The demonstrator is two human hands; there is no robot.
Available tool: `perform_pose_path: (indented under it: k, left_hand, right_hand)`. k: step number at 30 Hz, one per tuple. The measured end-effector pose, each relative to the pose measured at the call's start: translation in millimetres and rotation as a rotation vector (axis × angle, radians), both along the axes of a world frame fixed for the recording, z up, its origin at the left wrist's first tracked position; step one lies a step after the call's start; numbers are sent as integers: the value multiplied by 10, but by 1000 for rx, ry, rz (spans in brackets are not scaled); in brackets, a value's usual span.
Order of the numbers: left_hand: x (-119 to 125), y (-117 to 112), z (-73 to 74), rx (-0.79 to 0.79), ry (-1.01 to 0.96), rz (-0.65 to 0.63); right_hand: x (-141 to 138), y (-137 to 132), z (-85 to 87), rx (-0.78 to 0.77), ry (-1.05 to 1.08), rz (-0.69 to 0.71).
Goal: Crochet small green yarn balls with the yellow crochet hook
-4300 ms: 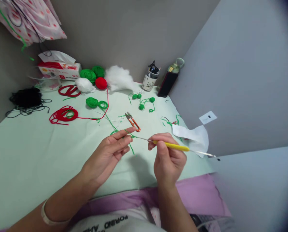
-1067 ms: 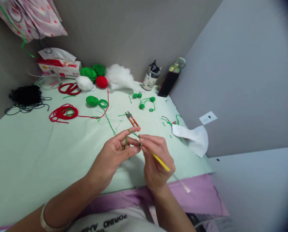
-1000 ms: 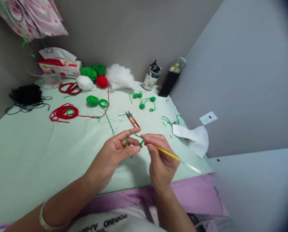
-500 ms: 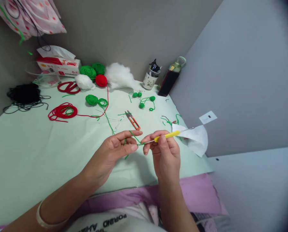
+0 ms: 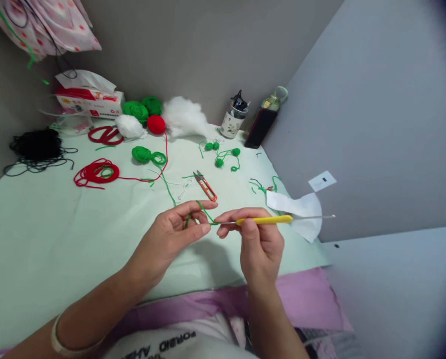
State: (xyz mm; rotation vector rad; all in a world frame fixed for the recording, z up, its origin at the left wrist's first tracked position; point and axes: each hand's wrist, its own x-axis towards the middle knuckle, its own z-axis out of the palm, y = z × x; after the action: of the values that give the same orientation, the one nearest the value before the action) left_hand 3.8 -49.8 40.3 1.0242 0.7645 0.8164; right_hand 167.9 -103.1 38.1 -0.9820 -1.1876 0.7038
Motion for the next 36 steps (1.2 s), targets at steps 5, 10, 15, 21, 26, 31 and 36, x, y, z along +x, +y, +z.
perform_pose_path:
  k: [5, 10, 15, 21, 26, 31, 36]
  left_hand:
    - [-6, -21, 11, 131, 134, 71]
    - [14, -61, 54, 191, 203, 155]
    - [23, -86, 64, 161, 159, 166]
    - [26, -111, 87, 133, 154, 162]
    - [51, -95, 49, 33, 57, 136]
    - [48, -69, 58, -105, -114, 96]
    - [12, -64, 85, -103, -115, 70]
  right_hand:
    - [11, -33, -17, 122, -183, -32]
    - [27, -27, -100, 328, -457, -57]
    - [2, -33, -145, 420, -516, -97]
    - [-25, -47, -124, 264, -334, -96]
    - [-25, -77, -226, 351, -510, -97]
    - [-72, -54, -193, 295, -333, -109]
    - [-81, 17, -85, 133, -18, -72]
